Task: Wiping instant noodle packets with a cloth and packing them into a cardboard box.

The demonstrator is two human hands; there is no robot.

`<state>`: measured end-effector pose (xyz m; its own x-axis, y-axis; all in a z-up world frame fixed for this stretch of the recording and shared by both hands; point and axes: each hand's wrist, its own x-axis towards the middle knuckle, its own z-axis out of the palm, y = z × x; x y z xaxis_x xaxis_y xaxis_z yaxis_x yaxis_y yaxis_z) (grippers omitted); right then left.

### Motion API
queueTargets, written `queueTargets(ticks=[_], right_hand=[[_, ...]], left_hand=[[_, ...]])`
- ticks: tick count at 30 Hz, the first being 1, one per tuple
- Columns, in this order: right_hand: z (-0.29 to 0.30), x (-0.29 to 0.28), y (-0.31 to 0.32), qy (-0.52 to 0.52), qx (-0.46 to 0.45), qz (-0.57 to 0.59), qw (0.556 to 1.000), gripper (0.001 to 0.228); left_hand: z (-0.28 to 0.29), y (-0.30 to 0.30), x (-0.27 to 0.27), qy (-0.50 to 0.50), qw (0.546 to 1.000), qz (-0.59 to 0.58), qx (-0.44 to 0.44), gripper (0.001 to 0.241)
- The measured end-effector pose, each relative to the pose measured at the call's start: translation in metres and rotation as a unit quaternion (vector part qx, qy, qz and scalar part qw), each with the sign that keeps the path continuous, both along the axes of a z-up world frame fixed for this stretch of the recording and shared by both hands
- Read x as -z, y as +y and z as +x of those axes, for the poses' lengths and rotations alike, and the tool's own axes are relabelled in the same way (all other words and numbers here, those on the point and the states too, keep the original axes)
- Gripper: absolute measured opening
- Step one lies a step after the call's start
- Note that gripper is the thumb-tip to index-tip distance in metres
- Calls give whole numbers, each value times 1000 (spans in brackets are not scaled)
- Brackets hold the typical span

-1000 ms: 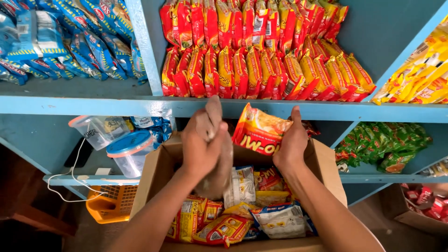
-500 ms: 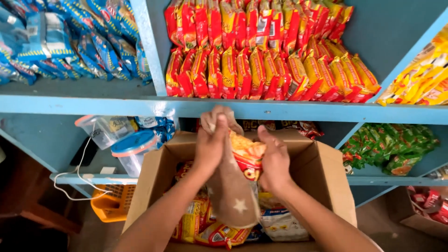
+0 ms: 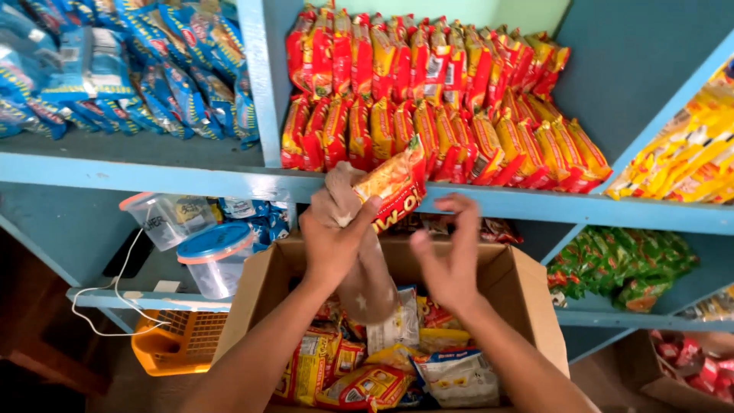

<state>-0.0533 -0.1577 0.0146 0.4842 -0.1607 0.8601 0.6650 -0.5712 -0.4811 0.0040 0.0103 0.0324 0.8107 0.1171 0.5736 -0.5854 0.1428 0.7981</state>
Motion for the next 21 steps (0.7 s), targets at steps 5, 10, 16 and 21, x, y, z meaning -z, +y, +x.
queueTargets(ticks=[5,10,16,21], right_hand=[[-3,5,20,109,-160,20,981,102],[9,26,-20,62,-169,146,973,91],[3,-58,-47,-12,-248,320,915,45],[70,-146,-142,-27,38,84,995,35]], left_hand=[[-7,-14,7,-242,960,-30,141,39],[-29,-20,9,-241,962,94,84,38],[-63,-9,-20,-301,950,29,85,44],[-72,-8,30,-311,891,275,185,60]])
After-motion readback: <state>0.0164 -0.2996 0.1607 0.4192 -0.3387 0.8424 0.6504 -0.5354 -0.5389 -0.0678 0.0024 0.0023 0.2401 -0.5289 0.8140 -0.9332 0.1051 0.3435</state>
